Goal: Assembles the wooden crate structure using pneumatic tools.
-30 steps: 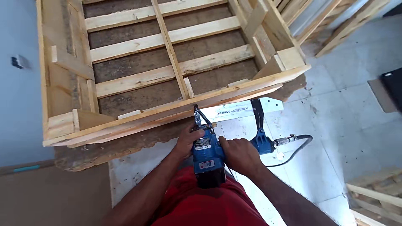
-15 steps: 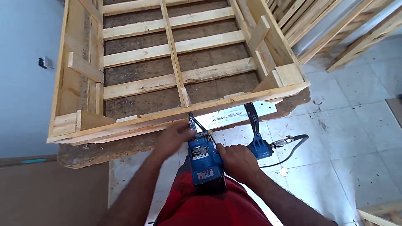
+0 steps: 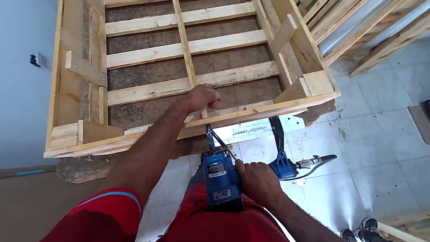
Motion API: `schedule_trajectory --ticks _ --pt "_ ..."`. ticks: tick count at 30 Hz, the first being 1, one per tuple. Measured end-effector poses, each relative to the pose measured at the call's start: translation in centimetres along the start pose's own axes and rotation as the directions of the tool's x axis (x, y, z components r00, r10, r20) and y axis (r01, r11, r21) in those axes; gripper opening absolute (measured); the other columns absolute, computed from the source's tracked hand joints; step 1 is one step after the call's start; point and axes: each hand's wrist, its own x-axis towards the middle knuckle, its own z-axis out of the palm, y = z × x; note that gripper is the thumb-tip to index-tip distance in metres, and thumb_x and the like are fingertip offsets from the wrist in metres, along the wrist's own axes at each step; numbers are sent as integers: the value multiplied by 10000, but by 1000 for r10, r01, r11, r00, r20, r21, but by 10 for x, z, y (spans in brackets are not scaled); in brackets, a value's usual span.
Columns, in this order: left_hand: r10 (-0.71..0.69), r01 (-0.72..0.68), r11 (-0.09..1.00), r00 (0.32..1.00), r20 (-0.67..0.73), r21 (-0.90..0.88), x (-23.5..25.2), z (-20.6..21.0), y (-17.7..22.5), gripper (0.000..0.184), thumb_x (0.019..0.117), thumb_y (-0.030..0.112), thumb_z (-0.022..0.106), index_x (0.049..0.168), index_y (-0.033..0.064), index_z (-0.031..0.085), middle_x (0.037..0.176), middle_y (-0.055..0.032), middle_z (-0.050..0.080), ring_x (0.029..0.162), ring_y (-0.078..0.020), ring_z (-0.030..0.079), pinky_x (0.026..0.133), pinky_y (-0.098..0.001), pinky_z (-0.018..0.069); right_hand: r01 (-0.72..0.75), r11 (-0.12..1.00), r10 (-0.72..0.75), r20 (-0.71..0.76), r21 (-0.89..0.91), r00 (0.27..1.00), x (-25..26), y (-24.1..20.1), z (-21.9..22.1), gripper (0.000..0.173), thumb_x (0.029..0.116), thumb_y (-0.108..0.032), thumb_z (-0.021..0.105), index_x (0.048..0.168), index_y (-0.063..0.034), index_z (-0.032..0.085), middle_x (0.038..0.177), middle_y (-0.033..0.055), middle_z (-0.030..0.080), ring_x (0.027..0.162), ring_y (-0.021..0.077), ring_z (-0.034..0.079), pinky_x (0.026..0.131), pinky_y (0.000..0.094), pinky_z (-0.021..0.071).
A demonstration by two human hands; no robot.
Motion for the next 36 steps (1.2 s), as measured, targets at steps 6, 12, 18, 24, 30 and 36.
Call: schedule_trajectory --ticks 6,12,18,24,30,36 --pt "27 -26 1000 999 -31 17 1 -3 -7 321 1070 133 513 1367 108 633 1012 -55 779 753 -154 713 717 -320 585 10 1000 -10 -27 -19 1000 2 5 3 227 860 -137 657 1086 -119 652 660 29 620 621 219 657 585 379 542" --pt "37 -38 999 999 -37 -23 3 -3 -9 305 1041 62 545 1294 136 698 1043 -22 785 630 -121 642 584 -273 512 11 1000 -12 -50 -17 999 1 7 3 221 865 -124 647 1086 -117 656 655 27 610 608 218 646 575 378 536" --pt "-39 61 978 992 -116 197 3 5 1 255 1042 303 605 1214 155 721 886 -13 755 633 -143 667 595 -348 572 19 1000 -19 -28 19 999 2 0 6 204 856 -114 641 1059 -108 625 649 36 602 601 232 651 550 389 538" --pt "-27 78 952 984 -174 297 3 10 4 280 1091 281 482 1142 136 716 866 -13 748 650 -147 682 635 -373 586 30 999 -31 2 38 1000 1 -12 11 284 815 -153 691 1082 -100 607 655 35 611 607 230 659 542 385 535" --pt "11 19 937 996 -84 348 -1 1 -2 329 1050 111 431 1187 148 728 1172 -18 746 1102 -156 702 1005 -467 546 -5 1000 4 14 25 1000 1 -15 9 248 829 -142 683 1066 -116 615 676 36 621 620 229 663 554 382 537" --pt "-26 84 855 992 -119 511 -3 3 5 354 1090 224 390 1179 147 724 1082 -70 744 1038 -235 701 926 -530 540 -22 999 22 4 32 1000 0 -17 10 254 846 -144 669 1093 -119 617 677 34 623 631 228 668 565 381 540"
